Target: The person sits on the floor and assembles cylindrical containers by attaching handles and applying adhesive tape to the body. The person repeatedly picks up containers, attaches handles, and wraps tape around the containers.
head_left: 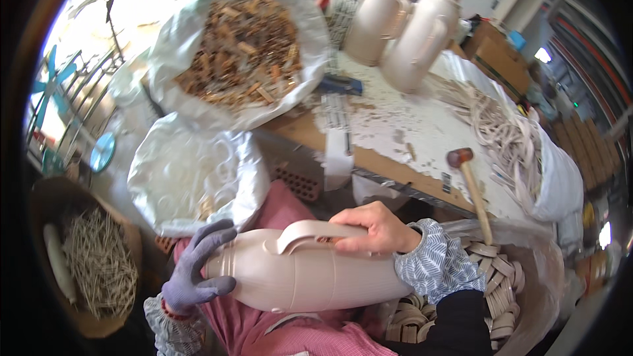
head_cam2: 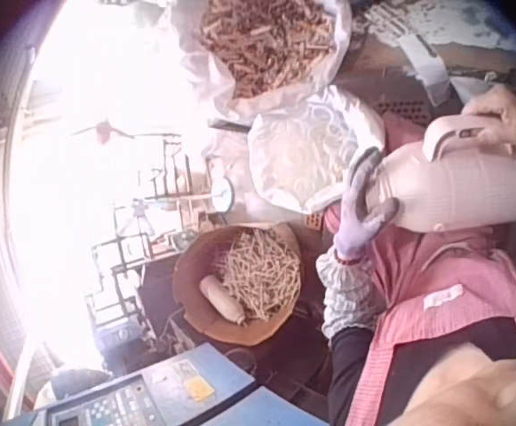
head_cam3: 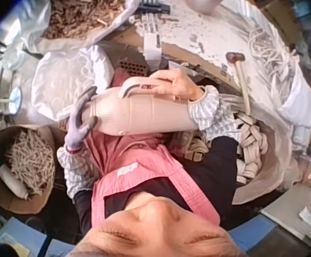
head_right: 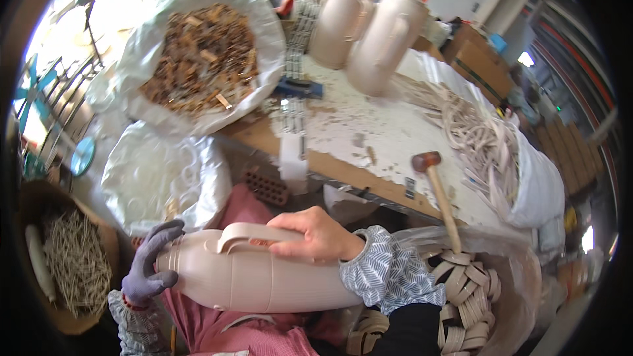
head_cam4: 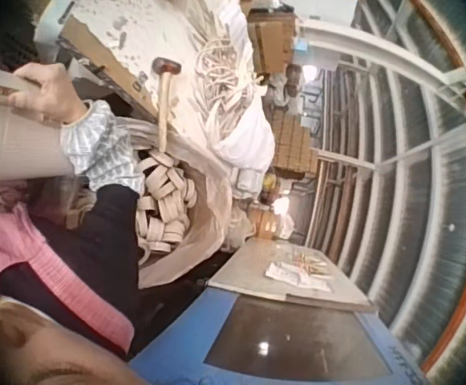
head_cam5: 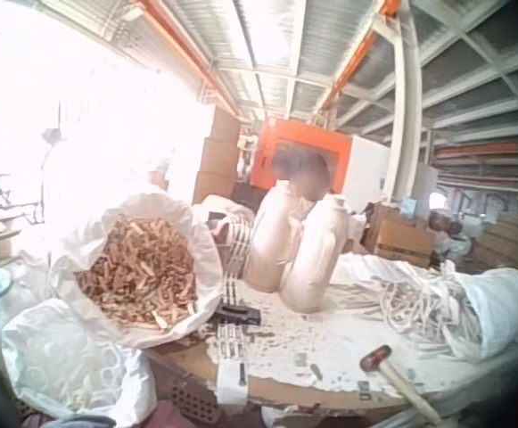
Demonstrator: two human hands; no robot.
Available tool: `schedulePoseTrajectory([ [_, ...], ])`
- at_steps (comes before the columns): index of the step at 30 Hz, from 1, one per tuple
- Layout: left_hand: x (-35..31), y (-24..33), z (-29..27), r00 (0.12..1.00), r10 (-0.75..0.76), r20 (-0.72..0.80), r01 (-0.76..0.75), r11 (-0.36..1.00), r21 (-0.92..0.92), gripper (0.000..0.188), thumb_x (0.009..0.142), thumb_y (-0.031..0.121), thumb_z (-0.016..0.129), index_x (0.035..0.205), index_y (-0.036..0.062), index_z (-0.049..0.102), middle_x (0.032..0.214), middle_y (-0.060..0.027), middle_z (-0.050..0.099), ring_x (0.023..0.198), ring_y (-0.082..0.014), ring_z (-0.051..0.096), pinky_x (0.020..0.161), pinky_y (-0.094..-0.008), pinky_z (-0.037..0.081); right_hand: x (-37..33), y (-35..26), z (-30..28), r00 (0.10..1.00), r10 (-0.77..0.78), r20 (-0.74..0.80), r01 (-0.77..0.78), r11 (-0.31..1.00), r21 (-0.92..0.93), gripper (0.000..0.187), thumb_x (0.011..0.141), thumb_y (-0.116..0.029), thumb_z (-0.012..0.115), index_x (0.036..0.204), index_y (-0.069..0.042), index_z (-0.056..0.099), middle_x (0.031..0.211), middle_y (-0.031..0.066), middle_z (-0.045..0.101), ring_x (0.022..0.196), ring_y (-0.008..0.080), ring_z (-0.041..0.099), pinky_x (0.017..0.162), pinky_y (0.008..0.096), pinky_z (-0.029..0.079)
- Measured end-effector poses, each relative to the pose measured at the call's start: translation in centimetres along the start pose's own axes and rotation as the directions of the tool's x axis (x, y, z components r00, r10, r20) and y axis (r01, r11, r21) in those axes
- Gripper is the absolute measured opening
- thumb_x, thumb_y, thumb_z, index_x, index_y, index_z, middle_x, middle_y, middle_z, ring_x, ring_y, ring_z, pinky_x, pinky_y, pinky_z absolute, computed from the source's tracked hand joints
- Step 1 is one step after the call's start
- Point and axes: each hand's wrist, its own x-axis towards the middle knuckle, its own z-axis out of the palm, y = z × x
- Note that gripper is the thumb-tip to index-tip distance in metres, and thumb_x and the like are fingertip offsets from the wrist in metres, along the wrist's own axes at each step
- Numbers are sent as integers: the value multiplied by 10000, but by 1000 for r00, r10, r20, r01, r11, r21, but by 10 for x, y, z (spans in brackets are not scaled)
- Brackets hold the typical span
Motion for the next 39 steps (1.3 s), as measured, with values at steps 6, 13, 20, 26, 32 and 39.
schedulePoseTrajectory([
  [6,133,-73,73,946,-167,-278,106,969,-221,208,921,146,622,1022,-35,633,936,-78,634,857,-125,590,773,-262,476,-77,79,-133,614,80,-785,-484,823,-295,383,834,-184,693,1166,-20,598,1104,139,626,1048,272,544,885,395,437],
  [13,221,-129,54,959,-259,-118,280,932,229,447,959,378,505,1104,-31,611,1049,-205,658,1009,-318,619,901,-360,456,-126,147,-197,293,127,-947,-935,244,-257,496,834,-314,693,1190,3,555,1058,201,652,973,372,612,818,442,484],
  [20,221,-138,52,975,-222,-1,179,784,595,331,882,80,516,1208,38,554,1231,-213,548,1150,-387,523,996,-405,445,7,37,-139,769,-157,-619,-328,734,-594,407,916,-408,613,1092,-41,603,802,167,675,693,339,651,630,391,509],
  [26,219,-133,42,991,-7,134,-104,588,802,255,864,76,534,1108,29,592,1184,-209,559,1103,-383,544,950,-391,462,7,13,-145,843,250,-477,-537,439,-720,465,880,-449,608,1105,-44,576,805,200,666,739,374,650,682,449,515],
  [32,219,-154,21,965,138,223,-262,559,787,385,839,40,548,1222,12,579,1205,-199,592,1143,-338,555,980,-362,446,-45,60,-126,844,282,-456,-509,689,-516,445,856,-455,623,1086,-76,597,892,205,679,866,374,644,792,464,499],
  [39,221,-130,-11,949,-71,308,14,983,184,366,882,89,552,1236,-4,570,1209,-156,583,1142,-278,550,977,-349,436,-255,14,-88,408,484,-774,-780,625,-21,184,892,-200,647,938,-22,663,804,74,647,744,190,592,725,317,490],
])
